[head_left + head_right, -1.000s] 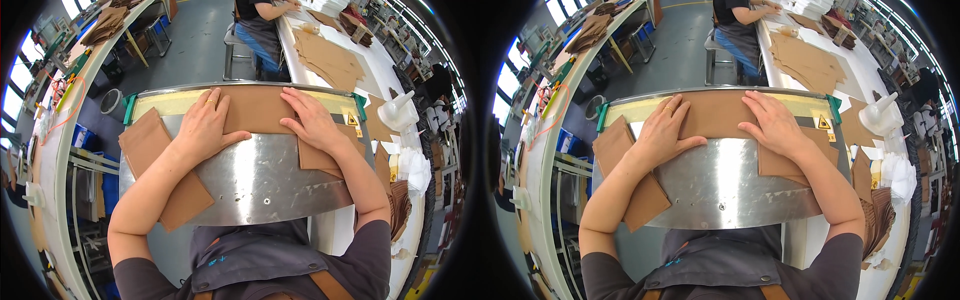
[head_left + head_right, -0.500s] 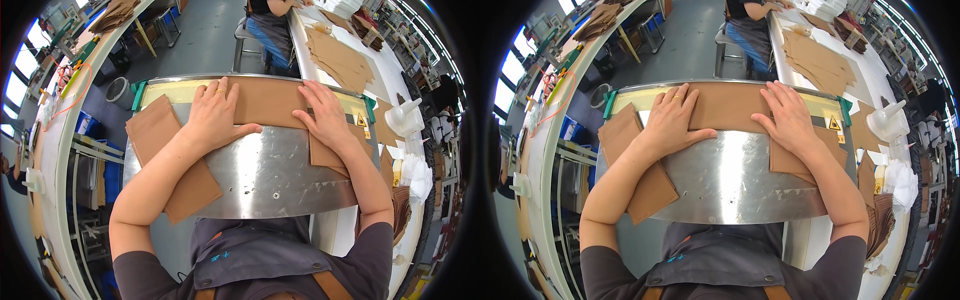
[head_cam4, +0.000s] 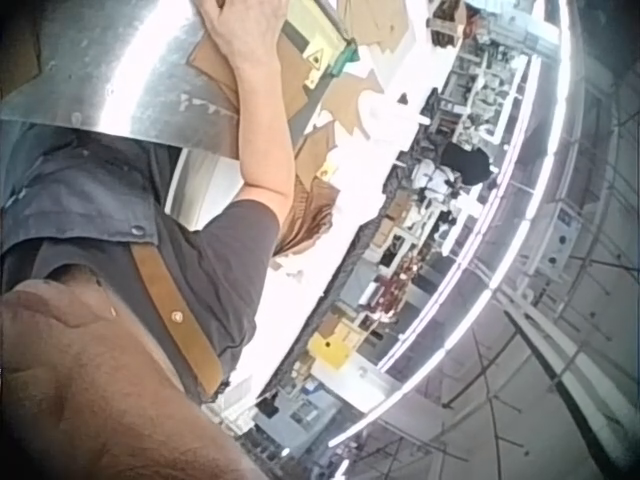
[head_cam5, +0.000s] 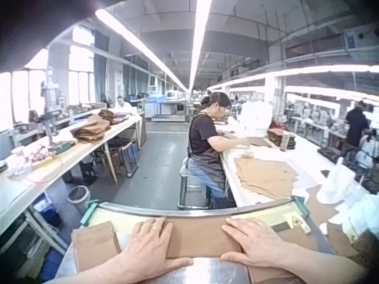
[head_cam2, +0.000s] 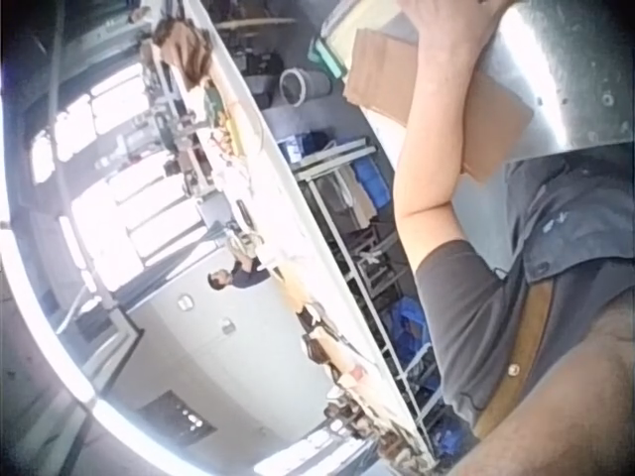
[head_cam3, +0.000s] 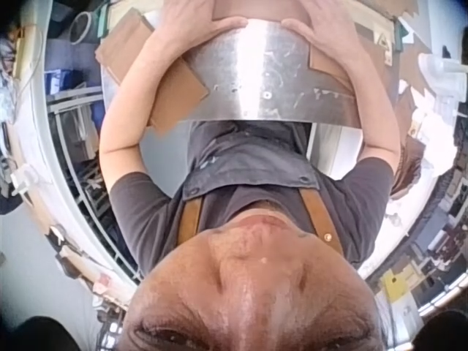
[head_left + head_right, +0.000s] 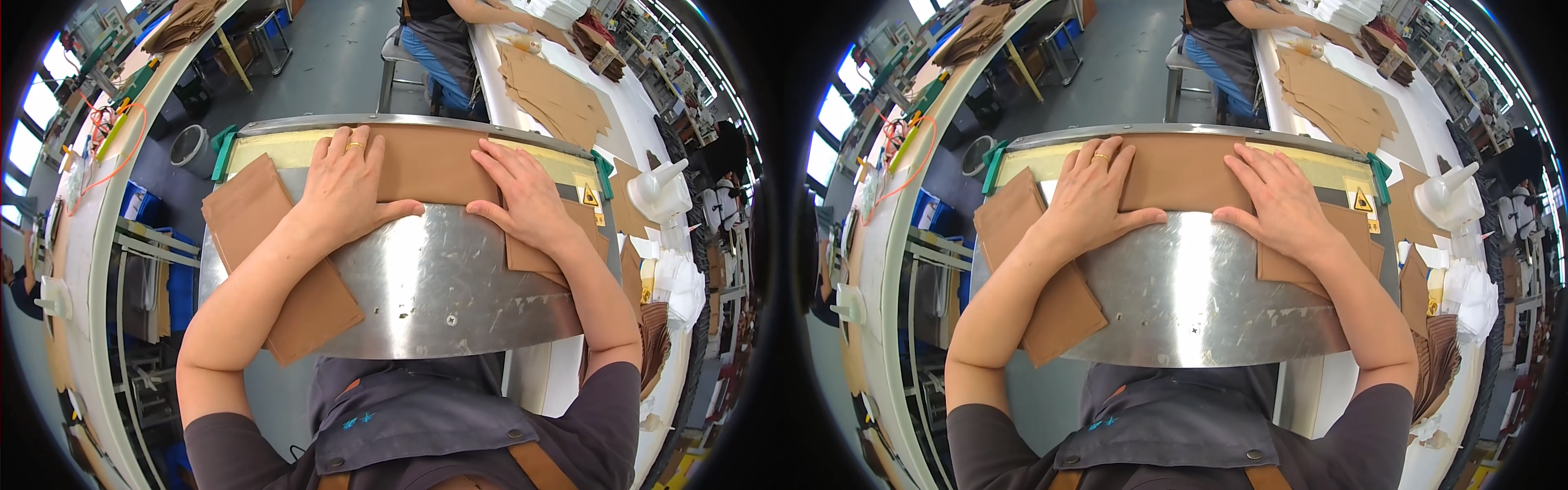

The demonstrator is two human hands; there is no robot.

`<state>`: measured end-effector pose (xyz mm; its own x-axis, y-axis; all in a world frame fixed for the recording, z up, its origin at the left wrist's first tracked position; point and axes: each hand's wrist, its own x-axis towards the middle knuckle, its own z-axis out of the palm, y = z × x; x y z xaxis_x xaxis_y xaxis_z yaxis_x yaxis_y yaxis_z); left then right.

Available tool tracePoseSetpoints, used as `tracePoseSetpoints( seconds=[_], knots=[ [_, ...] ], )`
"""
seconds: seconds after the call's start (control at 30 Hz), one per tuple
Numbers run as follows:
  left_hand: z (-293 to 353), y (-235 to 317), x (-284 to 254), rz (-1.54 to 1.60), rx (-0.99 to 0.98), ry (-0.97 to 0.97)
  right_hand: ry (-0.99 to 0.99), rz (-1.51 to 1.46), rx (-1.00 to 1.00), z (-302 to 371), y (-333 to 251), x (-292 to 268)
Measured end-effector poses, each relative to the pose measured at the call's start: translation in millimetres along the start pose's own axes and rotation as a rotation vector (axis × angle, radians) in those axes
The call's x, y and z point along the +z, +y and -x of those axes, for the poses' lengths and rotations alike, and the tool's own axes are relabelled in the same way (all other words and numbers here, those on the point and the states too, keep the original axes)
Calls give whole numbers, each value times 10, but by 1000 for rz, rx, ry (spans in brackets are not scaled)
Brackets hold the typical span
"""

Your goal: Assembling and pressing leather components for small leather goods using a manual press.

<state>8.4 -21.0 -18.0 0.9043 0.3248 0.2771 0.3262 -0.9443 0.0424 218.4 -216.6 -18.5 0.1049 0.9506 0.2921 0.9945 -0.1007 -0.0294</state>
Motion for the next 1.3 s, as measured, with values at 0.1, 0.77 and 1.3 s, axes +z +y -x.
tracePoseSetpoints(
  seconds=[0.1, 0.77, 1.3],
  knots=[
    [-34, 30, -71, 46, -12, -27, 0, 15, -10, 4, -4, -19],
    [190, -295, -965, -97, -265, -660, -335, -481, 171, 751, 440, -1462],
    [1067, -60, -646, 99, -434, -153, -284, -221, -35, 554, 169, -316]
  ],
)
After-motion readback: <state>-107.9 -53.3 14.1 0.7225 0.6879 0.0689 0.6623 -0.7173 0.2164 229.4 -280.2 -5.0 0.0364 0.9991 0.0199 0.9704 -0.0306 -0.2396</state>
